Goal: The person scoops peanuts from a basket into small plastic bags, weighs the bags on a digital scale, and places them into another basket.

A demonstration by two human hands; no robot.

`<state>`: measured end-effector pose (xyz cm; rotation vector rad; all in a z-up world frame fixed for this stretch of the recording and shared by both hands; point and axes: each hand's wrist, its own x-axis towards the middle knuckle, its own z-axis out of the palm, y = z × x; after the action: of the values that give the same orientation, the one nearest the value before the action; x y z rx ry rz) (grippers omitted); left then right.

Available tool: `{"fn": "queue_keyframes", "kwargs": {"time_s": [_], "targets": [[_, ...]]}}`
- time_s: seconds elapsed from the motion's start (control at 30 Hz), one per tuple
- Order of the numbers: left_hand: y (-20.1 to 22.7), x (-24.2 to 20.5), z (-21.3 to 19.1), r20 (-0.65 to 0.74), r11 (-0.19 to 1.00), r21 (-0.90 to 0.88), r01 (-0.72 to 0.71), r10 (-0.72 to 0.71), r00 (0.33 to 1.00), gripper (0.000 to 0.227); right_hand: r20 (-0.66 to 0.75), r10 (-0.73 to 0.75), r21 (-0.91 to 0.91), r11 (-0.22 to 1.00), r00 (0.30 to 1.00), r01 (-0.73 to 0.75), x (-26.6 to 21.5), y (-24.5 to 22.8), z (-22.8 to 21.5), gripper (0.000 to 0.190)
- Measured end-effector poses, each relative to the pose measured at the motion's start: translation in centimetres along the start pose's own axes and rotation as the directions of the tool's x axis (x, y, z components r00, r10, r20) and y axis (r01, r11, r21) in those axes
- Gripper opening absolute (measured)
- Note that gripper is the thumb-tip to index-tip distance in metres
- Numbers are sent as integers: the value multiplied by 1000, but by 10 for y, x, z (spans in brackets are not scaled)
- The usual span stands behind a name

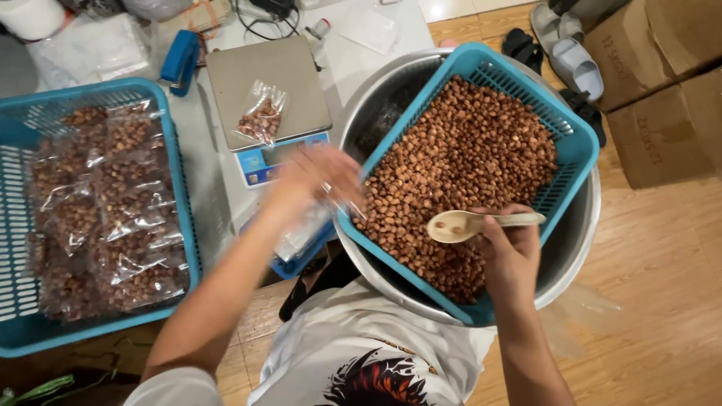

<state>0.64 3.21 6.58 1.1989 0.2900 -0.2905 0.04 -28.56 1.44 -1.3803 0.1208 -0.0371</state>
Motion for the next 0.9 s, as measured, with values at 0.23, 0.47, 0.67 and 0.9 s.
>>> {"fn": "queue_keyframes", "kwargs": {"time_s": [0.23,0.47,0.67,0.9], "targets": [[-52,147,-198,-107,388,855,-345,782,613,28,-87,-42,-17,999,995,40,-2,-10,-15,24],[-15,149,-193,-370,458,614,-643,886,279,10,-58,-49,27,998,997,51,-5,-7,-33,23],[28,14,-72,-186,678,-105,-727,705,684,33,-54,25,-26,999,998,-27,-17,-7,-20,21],[-64,-44,19,163,941,-314,-125,183,969,40,109,-307,-157,934,945,321,-32,-47,1,27]]}}
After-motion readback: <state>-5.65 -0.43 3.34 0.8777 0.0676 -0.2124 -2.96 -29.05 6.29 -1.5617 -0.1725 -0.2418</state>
